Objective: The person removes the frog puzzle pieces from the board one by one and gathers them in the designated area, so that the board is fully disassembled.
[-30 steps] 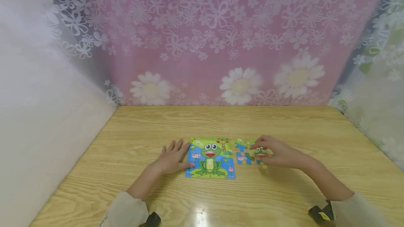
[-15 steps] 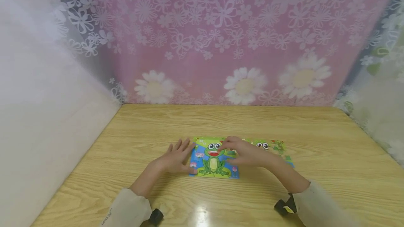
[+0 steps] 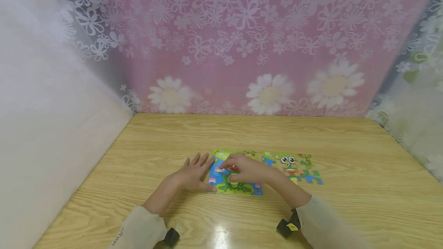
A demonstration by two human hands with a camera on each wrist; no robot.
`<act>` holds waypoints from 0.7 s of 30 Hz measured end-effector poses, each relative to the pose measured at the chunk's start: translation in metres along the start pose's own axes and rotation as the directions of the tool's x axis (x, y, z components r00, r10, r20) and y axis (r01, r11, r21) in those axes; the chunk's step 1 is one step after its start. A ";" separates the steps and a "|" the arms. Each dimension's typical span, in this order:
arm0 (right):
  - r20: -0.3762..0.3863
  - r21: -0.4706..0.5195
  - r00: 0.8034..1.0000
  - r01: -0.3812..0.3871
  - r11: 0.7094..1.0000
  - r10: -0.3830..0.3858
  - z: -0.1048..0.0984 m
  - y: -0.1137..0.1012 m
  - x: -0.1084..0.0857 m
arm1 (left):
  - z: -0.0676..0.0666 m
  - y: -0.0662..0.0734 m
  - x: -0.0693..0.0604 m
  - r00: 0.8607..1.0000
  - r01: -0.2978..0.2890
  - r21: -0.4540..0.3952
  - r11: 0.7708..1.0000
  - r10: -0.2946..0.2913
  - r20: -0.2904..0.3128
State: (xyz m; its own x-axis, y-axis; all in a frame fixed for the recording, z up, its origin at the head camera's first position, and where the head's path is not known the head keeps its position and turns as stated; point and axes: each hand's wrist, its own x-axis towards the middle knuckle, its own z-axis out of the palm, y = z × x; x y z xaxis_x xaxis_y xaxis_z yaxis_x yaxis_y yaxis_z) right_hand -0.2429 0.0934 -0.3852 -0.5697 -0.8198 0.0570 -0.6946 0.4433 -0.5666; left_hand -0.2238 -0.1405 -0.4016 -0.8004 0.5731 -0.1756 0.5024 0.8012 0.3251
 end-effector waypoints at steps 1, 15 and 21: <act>0.004 0.007 1.000 -0.011 1.000 0.011 0.002 0.000 0.001 | -0.001 0.000 0.000 1.000 -0.002 0.003 1.000 0.002 0.001; -0.025 -0.006 0.998 -0.056 0.998 0.055 0.019 0.007 0.008 | 0.000 -0.002 0.001 1.000 0.009 0.021 1.000 -0.009 -0.003; -0.041 0.023 0.997 -0.068 0.997 0.069 0.022 0.007 0.006 | -0.002 0.002 -0.001 1.000 -0.006 0.006 1.000 0.006 -0.001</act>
State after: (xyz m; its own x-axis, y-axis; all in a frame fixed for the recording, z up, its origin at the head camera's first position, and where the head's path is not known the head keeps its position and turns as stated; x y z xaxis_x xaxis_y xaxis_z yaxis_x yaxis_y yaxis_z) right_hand -0.2416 0.0835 -0.4066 -0.6335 -0.7720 0.0516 -0.6442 0.4893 -0.5879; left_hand -0.2231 -0.1397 -0.3991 -0.7978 0.5777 -0.1727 0.5090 0.7988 0.3207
